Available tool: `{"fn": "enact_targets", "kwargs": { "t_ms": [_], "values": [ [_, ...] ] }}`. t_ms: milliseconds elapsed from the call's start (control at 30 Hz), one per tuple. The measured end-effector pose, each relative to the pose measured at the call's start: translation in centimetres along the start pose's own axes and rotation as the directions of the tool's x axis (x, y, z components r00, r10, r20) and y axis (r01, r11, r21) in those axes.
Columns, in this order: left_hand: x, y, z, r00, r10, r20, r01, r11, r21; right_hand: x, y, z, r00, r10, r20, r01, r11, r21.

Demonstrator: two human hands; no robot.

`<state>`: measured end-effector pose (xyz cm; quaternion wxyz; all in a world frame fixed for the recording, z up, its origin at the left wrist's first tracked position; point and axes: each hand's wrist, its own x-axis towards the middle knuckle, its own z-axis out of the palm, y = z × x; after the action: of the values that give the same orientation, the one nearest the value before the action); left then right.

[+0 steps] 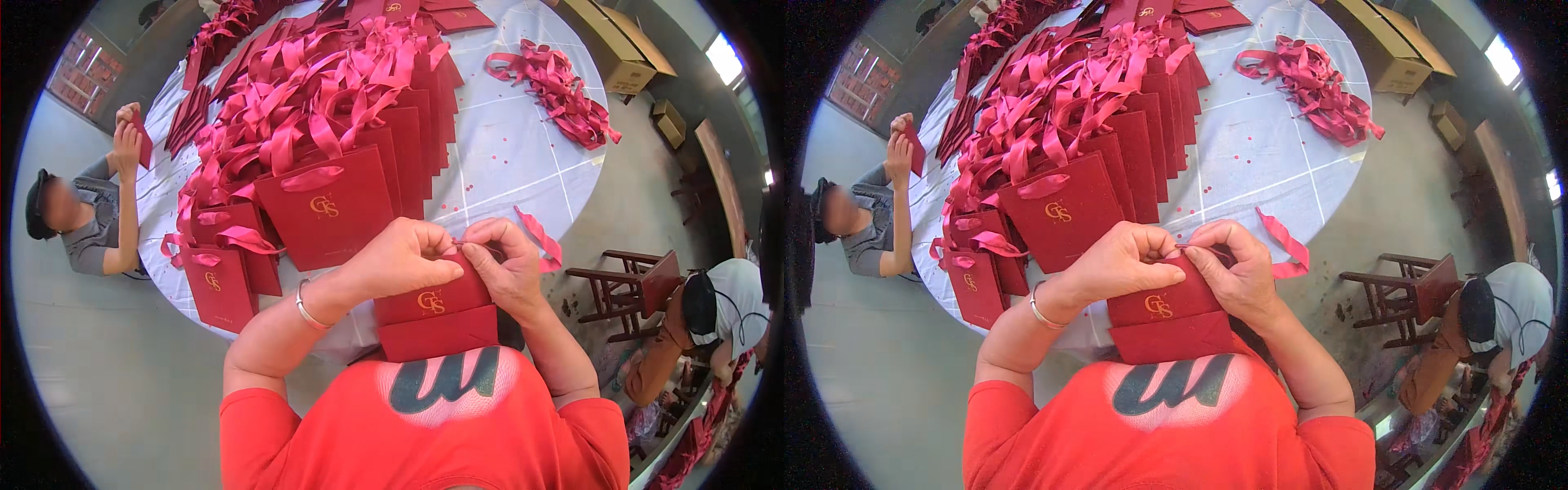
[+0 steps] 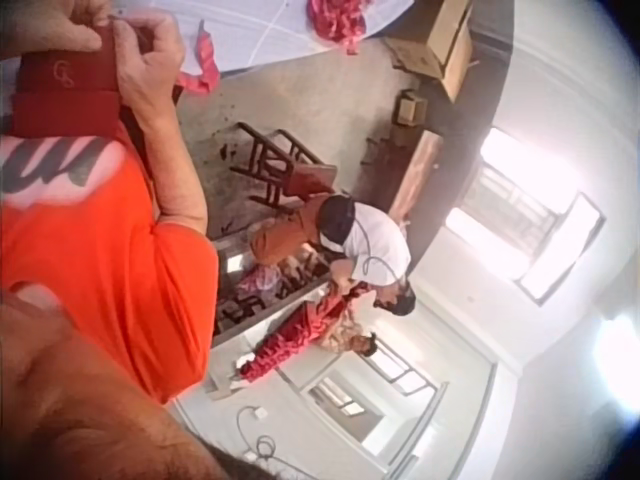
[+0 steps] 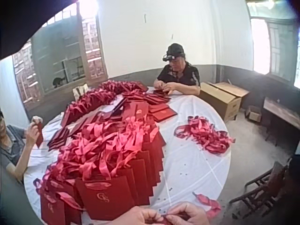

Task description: The person attaches ribbon handles to paper gift bags by threading them through the bags and folding them by hand.

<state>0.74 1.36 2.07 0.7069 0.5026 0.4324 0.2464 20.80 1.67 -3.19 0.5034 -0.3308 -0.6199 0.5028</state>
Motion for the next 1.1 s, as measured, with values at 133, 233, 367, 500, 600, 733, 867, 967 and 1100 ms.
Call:
{"fn": "enact_targets", "kwargs": {
  "t_ms": [133, 233, 367, 500, 600, 733, 867, 967, 1100],
  "values": [
    [-0.2, -0.2, 0.4, 0.994, 0.1, -0.039, -0.094, 0.984, 0.149, -0.1, -0.2, 0.1, 1.0, 0.008, -0.016, -0.008, 1.0, 0.003],
    [-0.3, -0.5, 0.1, 0.991, 0.132, 0.023, -0.134, 0.986, 0.098, -0.1, -0.3, 0.2, 0.999, 0.029, -0.036, -0.028, 0.999, 0.027],
    [-0.3, 0.1, -0.2, 0.997, 0.066, 0.038, -0.066, 0.998, 0.01, -0.3, -0.3, 0.3, 0.997, 0.02, -0.077, -0.014, 0.997, 0.074],
    [-0.2, -0.1, 0.0, 0.998, 0.056, -0.001, -0.056, 0.998, 0.022, -0.1, -1.3, -0.2, 0.986, -0.155, -0.064, 0.142, 0.974, -0.177],
    [-0.2, -0.3, 0.2, 0.997, 0.071, -0.021, -0.07, 0.996, 0.064, -0.1, -2.3, -0.7, 0.946, -0.315, -0.075, 0.285, 0.919, -0.274],
    [-0.3, -0.3, 0.3, 0.994, 0.064, -0.09, -0.053, 0.99, 0.128, -0.7, -3.7, -0.8, 0.945, -0.326, 0.004, 0.307, 0.884, -0.351],
    [0.0, -0.8, 0.4, 0.989, 0.083, -0.125, -0.053, 0.972, 0.228, -0.8, -4.2, -0.5, 0.922, -0.369, 0.12, 0.382, 0.809, -0.447],
    [0.0, -0.7, 0.6, 0.987, 0.09, -0.136, -0.06, 0.975, 0.214, -0.5, -4.2, -0.2, 0.89, -0.423, 0.172, 0.449, 0.744, -0.495],
    [-0.2, -0.4, 0.7, 0.987, 0.079, -0.14, -0.042, 0.967, 0.249, -0.3, -4.0, 0.0, 0.867, -0.451, 0.213, 0.484, 0.658, -0.577]
  ]
}}
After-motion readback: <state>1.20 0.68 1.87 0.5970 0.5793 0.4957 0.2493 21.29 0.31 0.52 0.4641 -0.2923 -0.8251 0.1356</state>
